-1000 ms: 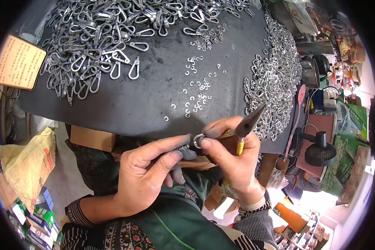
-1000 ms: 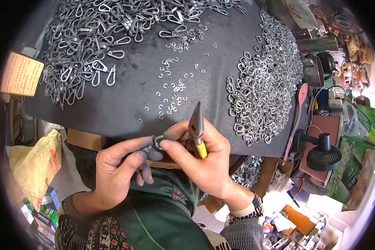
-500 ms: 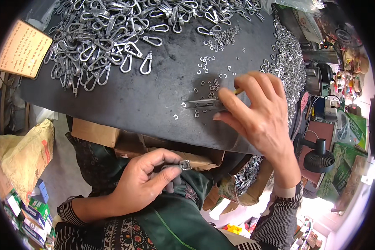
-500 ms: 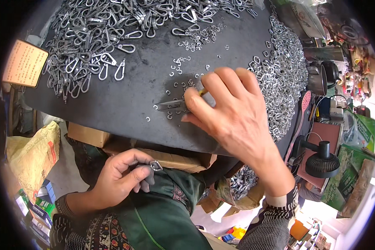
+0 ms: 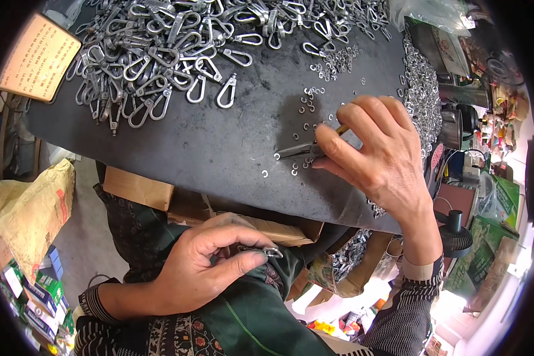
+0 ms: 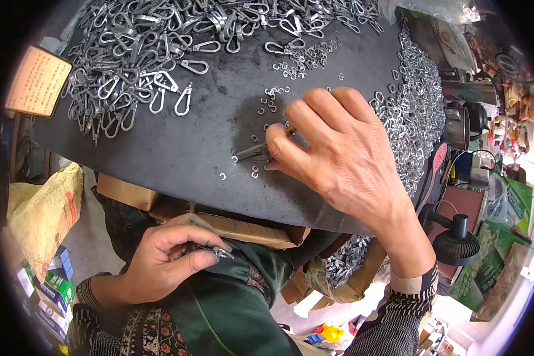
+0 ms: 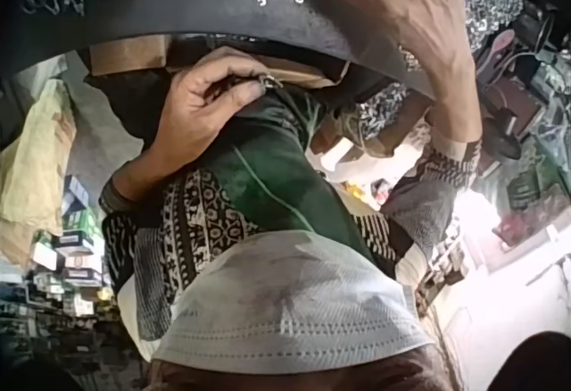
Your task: The person assembles metal snap hooks by securing small metal rings with pliers, pets a cat on the floor, and moves items on a nearby table before resuming the assembly work.
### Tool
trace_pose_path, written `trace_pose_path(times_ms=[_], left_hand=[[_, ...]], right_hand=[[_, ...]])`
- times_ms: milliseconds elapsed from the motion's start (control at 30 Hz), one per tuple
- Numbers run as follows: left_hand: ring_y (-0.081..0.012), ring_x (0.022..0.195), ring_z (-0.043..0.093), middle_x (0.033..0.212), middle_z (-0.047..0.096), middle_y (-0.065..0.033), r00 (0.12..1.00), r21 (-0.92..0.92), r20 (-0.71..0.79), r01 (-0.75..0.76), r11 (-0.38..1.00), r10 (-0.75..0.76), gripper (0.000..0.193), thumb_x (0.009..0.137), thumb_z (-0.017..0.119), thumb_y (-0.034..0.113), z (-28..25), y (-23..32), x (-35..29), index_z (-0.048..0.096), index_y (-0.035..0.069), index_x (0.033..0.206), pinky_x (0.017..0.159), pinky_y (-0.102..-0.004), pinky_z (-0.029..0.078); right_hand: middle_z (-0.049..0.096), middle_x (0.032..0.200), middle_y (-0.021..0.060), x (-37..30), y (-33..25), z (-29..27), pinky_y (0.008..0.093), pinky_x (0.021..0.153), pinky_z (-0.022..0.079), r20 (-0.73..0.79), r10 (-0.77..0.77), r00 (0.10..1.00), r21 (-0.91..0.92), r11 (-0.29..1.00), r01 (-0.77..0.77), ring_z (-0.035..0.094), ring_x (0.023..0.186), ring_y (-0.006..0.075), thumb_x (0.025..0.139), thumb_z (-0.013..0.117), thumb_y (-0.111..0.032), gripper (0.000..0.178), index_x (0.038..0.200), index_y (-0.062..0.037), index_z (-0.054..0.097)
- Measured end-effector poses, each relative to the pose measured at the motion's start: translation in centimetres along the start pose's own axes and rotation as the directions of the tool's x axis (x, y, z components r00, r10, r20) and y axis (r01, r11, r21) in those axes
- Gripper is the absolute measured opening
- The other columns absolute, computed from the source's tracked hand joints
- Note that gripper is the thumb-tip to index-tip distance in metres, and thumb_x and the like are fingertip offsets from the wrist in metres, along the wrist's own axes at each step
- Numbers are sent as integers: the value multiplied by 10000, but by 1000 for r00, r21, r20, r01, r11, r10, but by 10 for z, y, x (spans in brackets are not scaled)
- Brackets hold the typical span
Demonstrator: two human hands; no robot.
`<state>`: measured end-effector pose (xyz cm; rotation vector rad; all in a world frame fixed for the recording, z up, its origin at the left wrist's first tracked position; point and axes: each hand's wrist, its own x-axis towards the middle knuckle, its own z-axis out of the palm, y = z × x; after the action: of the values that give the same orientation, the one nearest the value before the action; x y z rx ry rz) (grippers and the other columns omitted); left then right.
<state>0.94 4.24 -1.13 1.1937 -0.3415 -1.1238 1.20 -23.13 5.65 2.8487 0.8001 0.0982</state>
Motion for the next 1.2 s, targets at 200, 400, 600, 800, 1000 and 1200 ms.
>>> trace_pose_path(times_ms=[200, 400, 600, 800, 1000, 1200], left_hand=[[-45, 641, 507, 851, 611, -14, 990, -168, -107, 72, 983, -91, 159, 941, 622, 27, 0, 14, 5, 666, -21, 1086, 539, -196, 393], [-57, 662, 514, 843, 606, -13, 974, -421, -73, 166, 892, -216, 199, 966, 629, 103, -3, 16, 8, 640, -15, 1126, 526, -197, 378], [-53, 670, 513, 852, 608, -11, 976, -452, -67, 154, 879, -205, 207, 967, 631, 112, -2, 17, 7, 640, -10, 1134, 534, -197, 374], [-46, 700, 511, 868, 609, -1, 985, -326, -109, 90, 941, -131, 187, 968, 624, 100, -1, 16, 6, 644, -9, 1119, 574, -196, 383], [-157, 805, 589, 976, 637, -62, 983, 317, 39, -185, 930, 182, 208, 933, 634, 76, -16, 32, 7, 652, -4, 1124, 721, -282, 462], [-339, 1013, 564, 1086, 619, -128, 710, 958, 219, -27, -285, 670, 395, 801, 722, 169, -36, 71, 80, 648, 18, 1159, 859, -466, 445]], right_hand=[[516, 815, 14, 1, -5, -15, 329, 629, 415, 33, -4, 999, 76, 997, 2, 558, 774, 190, 679, 758, -342, 351, 897, -119, 597], [564, 786, 61, -4, -17, -29, 364, 580, 445, -26, -14, 1000, 248, 968, 20, 592, 682, 250, 668, 744, -441, 424, 874, -89, 631], [569, 784, 60, -6, -23, -32, 363, 581, 446, -15, -4, 1000, 263, 965, 8, 598, 691, 249, 677, 745, -437, 421, 878, -84, 635], [553, 766, 56, -10, -32, -34, 366, 565, 435, 1, 22, 1000, 263, 965, -22, 581, 666, 245, 698, 747, -451, 419, 863, -86, 623], [539, 754, 29, -39, -62, -38, 314, 512, 394, 3, 192, 981, 311, 933, -184, 521, 622, 179, 694, 796, -350, 366, 889, -79, 645], [580, 811, 45, -79, -109, -14, 360, 595, 424, 88, 457, 885, 384, 804, -454, 564, 698, 230, 721, 796, -306, 336, 923, -82, 648]])
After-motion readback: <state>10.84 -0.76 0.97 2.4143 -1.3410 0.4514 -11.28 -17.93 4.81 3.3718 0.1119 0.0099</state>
